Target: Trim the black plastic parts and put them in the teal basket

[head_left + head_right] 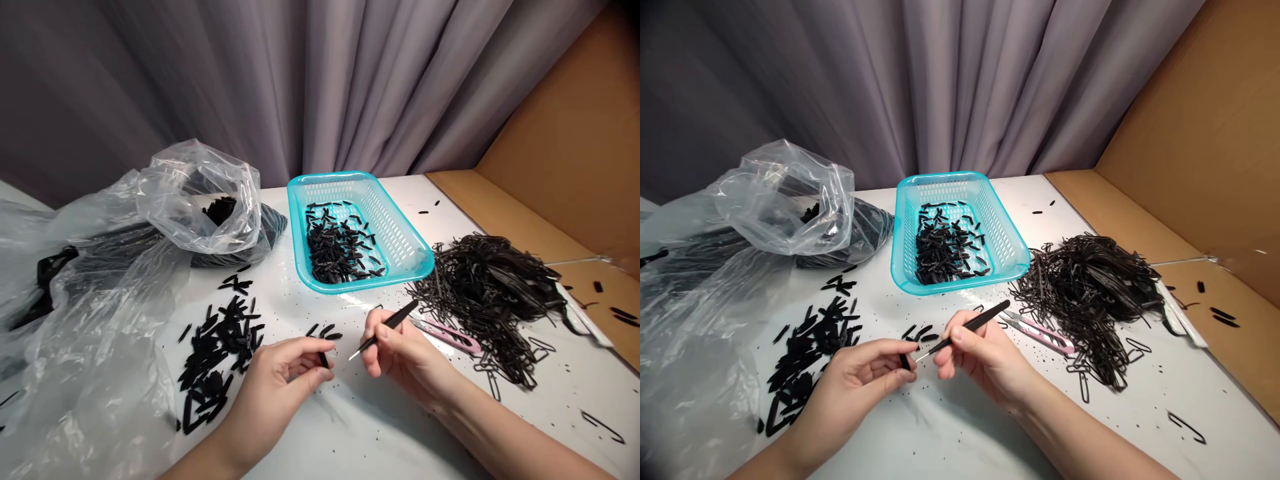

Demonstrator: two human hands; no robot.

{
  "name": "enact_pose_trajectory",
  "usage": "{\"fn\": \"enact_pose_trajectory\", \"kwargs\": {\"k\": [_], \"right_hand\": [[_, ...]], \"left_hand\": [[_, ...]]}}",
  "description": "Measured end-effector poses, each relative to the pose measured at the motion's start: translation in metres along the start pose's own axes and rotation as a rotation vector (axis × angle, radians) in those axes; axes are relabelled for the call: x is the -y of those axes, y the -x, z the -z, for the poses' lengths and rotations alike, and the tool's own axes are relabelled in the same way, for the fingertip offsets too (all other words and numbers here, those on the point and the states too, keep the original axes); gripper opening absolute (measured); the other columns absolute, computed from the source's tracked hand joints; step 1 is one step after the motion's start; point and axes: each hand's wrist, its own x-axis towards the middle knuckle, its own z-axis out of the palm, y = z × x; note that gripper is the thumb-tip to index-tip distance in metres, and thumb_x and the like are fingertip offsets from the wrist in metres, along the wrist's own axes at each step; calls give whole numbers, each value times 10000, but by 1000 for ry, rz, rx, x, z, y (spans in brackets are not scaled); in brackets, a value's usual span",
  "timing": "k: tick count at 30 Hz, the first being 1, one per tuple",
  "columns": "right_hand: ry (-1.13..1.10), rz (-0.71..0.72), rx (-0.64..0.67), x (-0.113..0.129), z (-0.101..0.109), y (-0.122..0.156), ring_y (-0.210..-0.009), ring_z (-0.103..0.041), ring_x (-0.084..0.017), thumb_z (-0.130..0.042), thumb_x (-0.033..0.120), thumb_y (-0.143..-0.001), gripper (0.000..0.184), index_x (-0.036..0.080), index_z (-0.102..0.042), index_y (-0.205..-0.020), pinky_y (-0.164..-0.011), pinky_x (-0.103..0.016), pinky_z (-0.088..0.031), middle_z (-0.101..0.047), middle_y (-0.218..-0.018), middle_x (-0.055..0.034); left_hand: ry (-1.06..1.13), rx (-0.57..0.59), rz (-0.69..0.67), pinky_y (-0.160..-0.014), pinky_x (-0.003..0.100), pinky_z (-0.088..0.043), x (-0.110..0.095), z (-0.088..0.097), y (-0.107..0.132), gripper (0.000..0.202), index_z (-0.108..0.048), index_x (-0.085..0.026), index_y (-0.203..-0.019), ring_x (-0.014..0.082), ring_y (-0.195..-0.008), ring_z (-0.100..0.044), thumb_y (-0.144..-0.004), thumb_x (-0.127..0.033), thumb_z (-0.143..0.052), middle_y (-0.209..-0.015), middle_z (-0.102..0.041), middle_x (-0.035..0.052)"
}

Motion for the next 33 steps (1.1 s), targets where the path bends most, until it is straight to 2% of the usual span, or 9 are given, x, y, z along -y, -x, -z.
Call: {"fn": "enact_pose_trajectory", "kwargs": {"k": [4,9,11,14,18,20,22,27,33], "right_hand": [[54,25,-79,4,3,-2,-520,-612,-79,-642,297,-790,190,138,-554,-734,-516,-151,-470,-655,-603,-13],[126,65,-98,1,3,-3,-546,-612,-90,-648,310,-780,192,138,-566,-764,-542,-171,-472,-648,-618,-18],[147,72,-105,1,3,-4,-545,-610,-96,-653,322,-772,203,138,-566,-763,-545,-184,-472,-643,-613,-19],[165,72,-112,2,3,-4,-545,-609,-102,-661,334,-760,217,140,-563,-762,-540,-193,-468,-638,-608,-20],[170,66,-115,2,4,-4,-543,-608,-99,-663,333,-756,217,141,-563,-773,-538,-192,-464,-638,-613,-21],[169,67,-109,2,5,-4,-545,-609,-96,-661,330,-760,213,141,-565,-781,-542,-188,-463,-642,-617,-23],[170,68,-107,2,5,-4,-544,-610,-95,-660,331,-761,214,141,-565,-784,-543,-188,-463,-643,-616,-24],[188,62,-131,2,6,-4,-531,-603,-104,-666,343,-750,224,142,-568,-776,-531,-206,-467,-634,-598,-24],[185,66,-109,1,6,-4,-536,-604,-94,-655,336,-764,213,145,-563,-781,-532,-190,-459,-633,-602,-20]], "left_hand": [[117,1,30,-747,234,-504,1,0,-2,259,-615,-219,-996,134,-788,-629,-749,-145,-643,-833,-679,-1],[108,-41,75,-729,251,-499,1,2,-4,250,-515,-216,-947,147,-786,-635,-742,-168,-649,-811,-673,-1],[-14,-75,64,-688,250,-493,2,5,-6,167,-503,-209,-863,150,-747,-632,-756,-186,-628,-776,-656,-9],[-341,-95,-20,-633,236,-465,3,10,-10,32,-554,-190,-765,143,-689,-608,-792,-189,-572,-729,-626,-11],[-641,-44,-196,-662,241,-446,0,21,-12,139,-602,-218,-922,154,-761,-602,-844,-193,-490,-903,-643,9],[-752,-21,-238,-668,249,-433,-5,29,-12,173,-589,-229,-968,162,-773,-598,-864,-210,-453,-935,-639,14],[-861,-29,-218,-654,257,-414,-13,39,-12,168,-587,-225,-926,165,-735,-586,-870,-222,-428,-880,-633,11],[-1083,-60,-35,-529,254,-329,-27,60,-13,107,-546,-206,-686,161,-591,-509,-779,-215,-493,-701,-564,-9],[-1133,16,56,-526,248,-313,-31,60,-12,71,-514,-206,-699,159,-586,-499,-760,-216,-479,-717,-530,-11]]}}
